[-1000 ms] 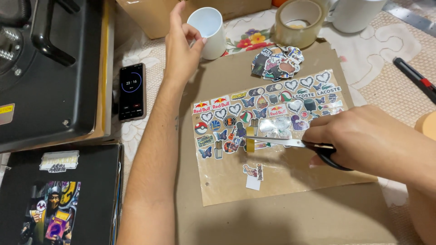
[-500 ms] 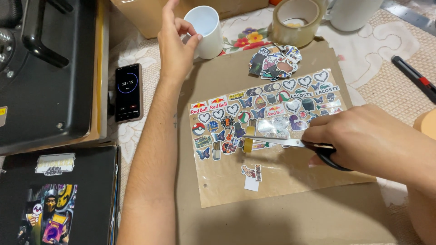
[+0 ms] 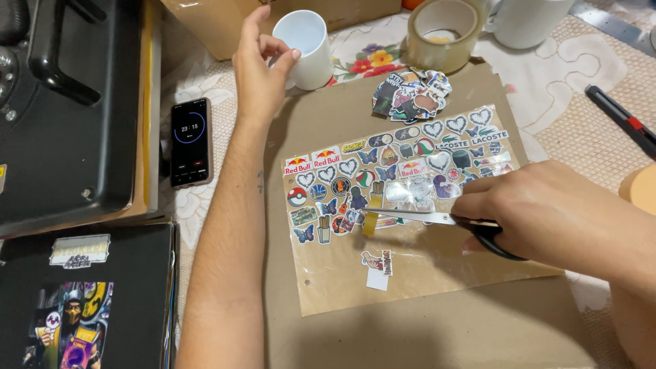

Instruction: Cutting stickers from a sheet and peeling off the backing

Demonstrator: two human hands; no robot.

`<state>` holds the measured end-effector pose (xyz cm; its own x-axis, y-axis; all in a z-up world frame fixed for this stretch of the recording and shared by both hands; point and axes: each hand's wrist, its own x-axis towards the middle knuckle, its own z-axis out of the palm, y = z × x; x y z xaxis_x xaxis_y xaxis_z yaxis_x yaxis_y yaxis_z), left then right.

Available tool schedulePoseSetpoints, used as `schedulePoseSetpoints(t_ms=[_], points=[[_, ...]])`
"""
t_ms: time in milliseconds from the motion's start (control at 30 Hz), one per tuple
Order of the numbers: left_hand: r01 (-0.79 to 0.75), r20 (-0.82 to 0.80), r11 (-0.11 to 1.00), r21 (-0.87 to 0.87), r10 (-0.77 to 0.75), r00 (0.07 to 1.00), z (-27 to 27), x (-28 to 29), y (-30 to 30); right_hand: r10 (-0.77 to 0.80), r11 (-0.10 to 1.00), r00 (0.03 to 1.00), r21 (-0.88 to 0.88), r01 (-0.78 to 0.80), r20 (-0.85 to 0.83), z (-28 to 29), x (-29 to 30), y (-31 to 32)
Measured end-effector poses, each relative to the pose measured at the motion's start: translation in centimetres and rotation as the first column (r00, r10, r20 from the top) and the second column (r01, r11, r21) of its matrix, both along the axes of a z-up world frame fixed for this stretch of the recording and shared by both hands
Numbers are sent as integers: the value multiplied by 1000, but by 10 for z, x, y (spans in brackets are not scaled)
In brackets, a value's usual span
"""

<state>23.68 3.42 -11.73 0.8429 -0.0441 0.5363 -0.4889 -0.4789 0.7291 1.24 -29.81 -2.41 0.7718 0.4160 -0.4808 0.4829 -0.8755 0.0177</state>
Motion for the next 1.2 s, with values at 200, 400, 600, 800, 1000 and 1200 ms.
schedulePoseSetpoints(t_ms=[200, 400, 600, 800, 1000, 1200], points=[[-60, -17, 998, 20, 60, 998, 16, -10, -6, 6, 1000, 1000, 0, -6, 13, -5, 0, -1], [-107, -3, 993, 55, 107, 994, 19, -9, -9, 36, 998, 998, 42, -37, 42, -11, 0, -5], [-99, 82, 990, 98, 91, 992, 6, -8, -5, 3, 1000, 1000, 11, -3, 13, -6, 1, -2], [-49, 67, 990, 130, 41, 997, 6, -23, -4, 4, 1000, 1000, 6, -4, 19, -5, 1, -4], [-31, 76, 978, 208, 15, 997, 6, -68, 0, 29, 1000, 999, -4, -29, 37, -7, 1, -5], [-6, 20, 998, 61, 5, 1000, 12, -141, 2, 8, 1000, 1000, -14, -8, 22, -2, -2, -4]])
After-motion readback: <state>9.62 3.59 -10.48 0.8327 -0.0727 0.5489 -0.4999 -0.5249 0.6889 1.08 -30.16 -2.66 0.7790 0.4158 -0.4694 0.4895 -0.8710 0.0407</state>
